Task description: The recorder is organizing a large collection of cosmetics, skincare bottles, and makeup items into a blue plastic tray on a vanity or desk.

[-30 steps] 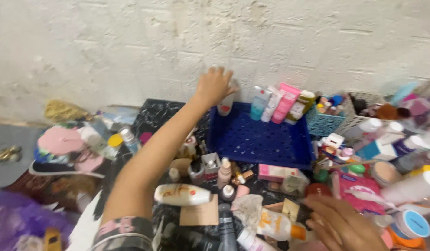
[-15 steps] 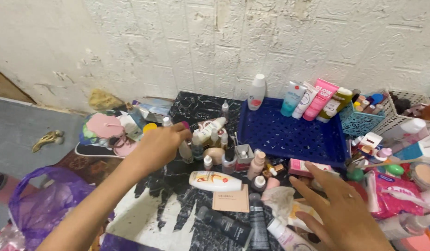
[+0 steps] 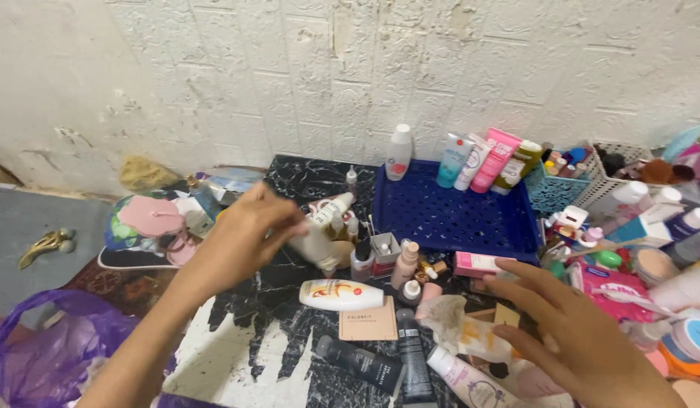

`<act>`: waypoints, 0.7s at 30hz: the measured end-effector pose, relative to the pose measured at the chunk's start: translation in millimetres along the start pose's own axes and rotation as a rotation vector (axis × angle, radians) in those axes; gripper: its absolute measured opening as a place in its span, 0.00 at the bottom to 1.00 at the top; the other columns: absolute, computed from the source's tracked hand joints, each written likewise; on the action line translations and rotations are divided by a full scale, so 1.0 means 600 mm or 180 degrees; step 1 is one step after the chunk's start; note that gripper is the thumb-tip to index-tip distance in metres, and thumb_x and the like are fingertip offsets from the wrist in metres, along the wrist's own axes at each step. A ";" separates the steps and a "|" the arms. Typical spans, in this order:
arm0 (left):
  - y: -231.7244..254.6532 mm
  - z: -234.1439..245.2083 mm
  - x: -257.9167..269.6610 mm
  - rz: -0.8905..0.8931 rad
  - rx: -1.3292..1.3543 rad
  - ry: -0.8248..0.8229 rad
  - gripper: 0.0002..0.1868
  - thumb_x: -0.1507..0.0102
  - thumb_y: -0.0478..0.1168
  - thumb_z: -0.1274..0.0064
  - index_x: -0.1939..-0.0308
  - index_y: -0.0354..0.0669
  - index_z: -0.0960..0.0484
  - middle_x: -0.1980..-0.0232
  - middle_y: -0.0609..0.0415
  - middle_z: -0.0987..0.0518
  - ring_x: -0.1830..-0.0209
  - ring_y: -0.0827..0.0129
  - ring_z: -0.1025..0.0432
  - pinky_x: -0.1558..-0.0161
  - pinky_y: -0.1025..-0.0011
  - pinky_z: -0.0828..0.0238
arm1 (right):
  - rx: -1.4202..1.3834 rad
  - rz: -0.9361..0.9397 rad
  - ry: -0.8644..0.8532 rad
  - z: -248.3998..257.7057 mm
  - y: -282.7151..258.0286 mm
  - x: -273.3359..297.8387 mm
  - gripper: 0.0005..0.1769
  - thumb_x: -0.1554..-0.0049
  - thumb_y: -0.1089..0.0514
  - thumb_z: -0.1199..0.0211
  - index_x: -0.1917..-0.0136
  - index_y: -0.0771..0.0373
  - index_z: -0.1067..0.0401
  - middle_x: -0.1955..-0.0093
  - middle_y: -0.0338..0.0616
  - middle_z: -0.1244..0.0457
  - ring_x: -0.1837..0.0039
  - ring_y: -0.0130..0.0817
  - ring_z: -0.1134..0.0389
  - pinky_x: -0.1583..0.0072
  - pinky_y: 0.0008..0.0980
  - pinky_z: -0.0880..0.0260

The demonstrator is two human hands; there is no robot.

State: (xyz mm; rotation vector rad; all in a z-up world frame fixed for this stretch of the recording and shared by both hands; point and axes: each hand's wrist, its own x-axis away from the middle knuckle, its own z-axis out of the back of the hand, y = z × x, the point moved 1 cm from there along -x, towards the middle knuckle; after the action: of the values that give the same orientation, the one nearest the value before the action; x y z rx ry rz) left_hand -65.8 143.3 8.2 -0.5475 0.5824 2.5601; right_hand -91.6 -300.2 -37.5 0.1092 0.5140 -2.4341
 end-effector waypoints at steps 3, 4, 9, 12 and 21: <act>0.052 -0.002 -0.054 -0.0232 0.0046 0.0257 0.10 0.39 0.45 0.37 0.62 0.42 0.14 0.65 0.51 0.17 0.62 0.56 0.27 0.62 0.60 0.28 | -0.0329 0.0184 0.0362 0.038 -0.061 -0.038 0.29 0.49 0.51 0.34 0.34 0.54 0.31 0.31 0.44 0.38 0.38 0.43 0.30 0.47 0.34 0.26; 0.062 -0.013 -0.072 -0.0255 0.0051 0.0252 0.10 0.39 0.45 0.37 0.62 0.42 0.14 0.65 0.51 0.17 0.62 0.56 0.27 0.62 0.60 0.28 | -0.0324 0.0167 0.0378 0.037 -0.063 -0.043 0.29 0.49 0.51 0.34 0.34 0.54 0.31 0.31 0.44 0.38 0.38 0.43 0.30 0.47 0.34 0.26; 0.089 -0.090 -0.166 -0.0845 0.0159 0.0702 0.09 0.37 0.42 0.38 0.58 0.42 0.16 0.60 0.48 0.16 0.58 0.52 0.25 0.58 0.56 0.28 | -0.0598 -0.0983 0.0361 0.049 -0.065 -0.059 0.26 0.44 0.53 0.31 0.32 0.52 0.24 0.31 0.33 0.35 0.51 0.36 0.29 0.57 0.35 0.24; 0.078 -0.142 -0.215 -0.0802 0.0137 0.0355 0.07 0.39 0.41 0.38 0.59 0.44 0.16 0.62 0.50 0.16 0.58 0.50 0.26 0.57 0.54 0.28 | -0.0441 0.0037 0.0907 0.056 -0.063 -0.049 0.22 0.46 0.55 0.34 0.39 0.58 0.27 0.37 0.41 0.33 0.41 0.37 0.29 0.45 0.32 0.28; -0.016 -0.299 -0.284 -0.1773 -0.0325 -0.0092 0.09 0.44 0.34 0.43 0.60 0.48 0.15 0.58 0.50 0.18 0.46 0.55 0.28 0.50 0.56 0.32 | -0.0743 -0.0365 0.0996 0.056 -0.057 -0.041 0.24 0.49 0.57 0.32 0.39 0.58 0.27 0.36 0.40 0.31 0.41 0.36 0.26 0.45 0.33 0.27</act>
State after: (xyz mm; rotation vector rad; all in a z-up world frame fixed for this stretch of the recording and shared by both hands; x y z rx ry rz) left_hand 127.2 6.6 -64.4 -0.6064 0.2412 2.0690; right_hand -91.5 -274.6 9.8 0.3742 0.9631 -2.4589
